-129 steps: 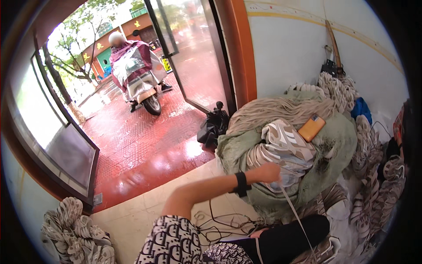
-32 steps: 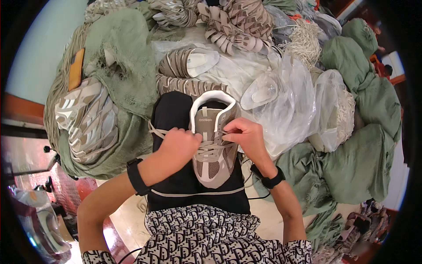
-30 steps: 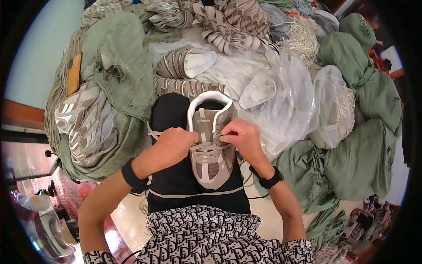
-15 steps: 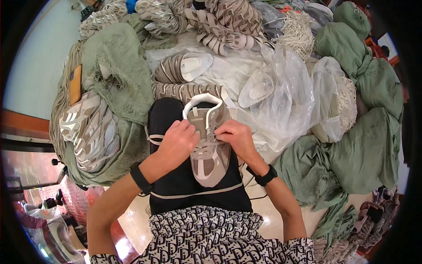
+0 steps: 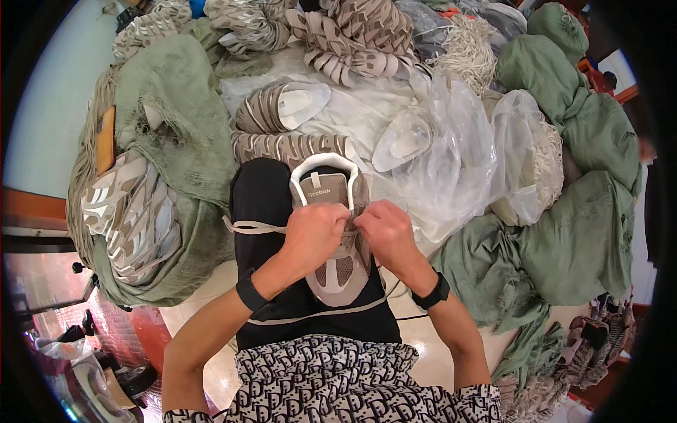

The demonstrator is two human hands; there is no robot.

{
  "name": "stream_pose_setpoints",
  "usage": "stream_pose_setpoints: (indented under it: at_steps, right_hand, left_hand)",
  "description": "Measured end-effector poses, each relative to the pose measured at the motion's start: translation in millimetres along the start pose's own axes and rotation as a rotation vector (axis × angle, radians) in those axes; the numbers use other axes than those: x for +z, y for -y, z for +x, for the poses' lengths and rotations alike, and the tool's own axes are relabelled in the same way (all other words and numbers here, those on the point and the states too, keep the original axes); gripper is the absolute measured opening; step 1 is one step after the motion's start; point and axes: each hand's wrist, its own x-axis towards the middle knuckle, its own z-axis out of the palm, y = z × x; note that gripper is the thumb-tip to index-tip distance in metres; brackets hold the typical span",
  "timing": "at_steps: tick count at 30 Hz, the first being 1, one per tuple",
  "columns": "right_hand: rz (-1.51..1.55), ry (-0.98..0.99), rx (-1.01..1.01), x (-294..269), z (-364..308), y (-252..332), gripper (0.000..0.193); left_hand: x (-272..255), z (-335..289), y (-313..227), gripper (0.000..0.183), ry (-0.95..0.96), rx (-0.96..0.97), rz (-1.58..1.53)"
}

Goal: The recorder is lacing and tying a pair of athletic shoes.

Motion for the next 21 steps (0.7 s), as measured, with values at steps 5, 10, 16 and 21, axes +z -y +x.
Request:
stream_pose_setpoints:
  at_steps: [5,10,16,21]
  right_hand:
    - [-0.152,0.130,0.030,5.8,0.0,2.1,0.014]
    - [0.285,0.085,0.332,-0.5,-2.0,0.6,0.030]
    - [0.142,0.246,0.260,-3.3,11.4,-12.1,0.041]
    - [0.174,0.428,0.200,-10.7,21.1,-28.1,0.036]
  left_hand:
    - [-2.4,9.3,-0.8,0.015,0.105,-0.103,-0.007]
    - [-7.0,17.0,5.1,0.018,0.188,-0.107,-0.068]
    - [3.8,28.0,3.4,0.013,0.254,0.003,0.166]
    - [4.2,32.3,7.1,0.010,0.312,0.168,0.288]
